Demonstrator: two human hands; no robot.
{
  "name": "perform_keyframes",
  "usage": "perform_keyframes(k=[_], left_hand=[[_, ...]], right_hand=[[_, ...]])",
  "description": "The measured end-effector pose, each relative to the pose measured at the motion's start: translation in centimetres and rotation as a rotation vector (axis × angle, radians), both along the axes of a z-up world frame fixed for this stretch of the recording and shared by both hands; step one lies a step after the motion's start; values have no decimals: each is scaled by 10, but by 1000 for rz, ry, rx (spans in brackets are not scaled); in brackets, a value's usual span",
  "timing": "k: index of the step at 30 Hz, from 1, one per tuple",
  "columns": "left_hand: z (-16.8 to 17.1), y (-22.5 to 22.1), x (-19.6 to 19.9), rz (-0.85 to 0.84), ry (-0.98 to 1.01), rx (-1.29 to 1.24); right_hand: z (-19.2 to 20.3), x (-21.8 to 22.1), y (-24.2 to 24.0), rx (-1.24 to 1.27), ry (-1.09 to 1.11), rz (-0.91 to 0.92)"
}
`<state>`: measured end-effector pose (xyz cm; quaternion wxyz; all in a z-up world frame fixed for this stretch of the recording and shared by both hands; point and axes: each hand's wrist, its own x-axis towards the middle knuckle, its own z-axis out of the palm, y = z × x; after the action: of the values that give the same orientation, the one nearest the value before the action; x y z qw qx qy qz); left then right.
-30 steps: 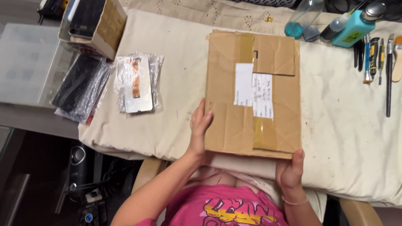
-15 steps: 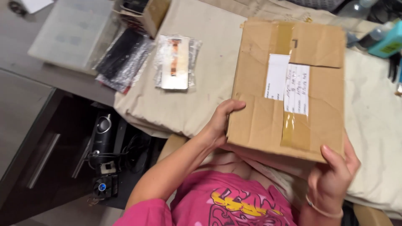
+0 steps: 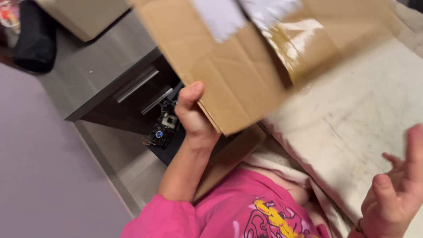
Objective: Unboxing a shipment of mobile phone screens and preparing one for repair by unwrapping it and inspecting the ribbon cable with tweezers.
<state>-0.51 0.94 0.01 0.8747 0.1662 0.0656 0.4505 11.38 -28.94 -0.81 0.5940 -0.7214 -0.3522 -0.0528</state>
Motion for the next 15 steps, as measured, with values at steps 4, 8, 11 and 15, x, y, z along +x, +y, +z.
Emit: perform_keyframes(k=[4, 8, 11, 15], left_hand=[[-6, 53, -18, 277, 85, -90], [-11, 101, -42, 389, 240, -302], [-24, 120, -48, 513, 303, -417], [-57, 169, -47, 692, 291, -280]], right_hand=[[-45, 10, -35, -126, 53, -61], [-88, 35, -82, -96, 53, -110], [-111, 44, -116, -132, 79, -196], [-71, 41, -88, -139, 124, -262]])
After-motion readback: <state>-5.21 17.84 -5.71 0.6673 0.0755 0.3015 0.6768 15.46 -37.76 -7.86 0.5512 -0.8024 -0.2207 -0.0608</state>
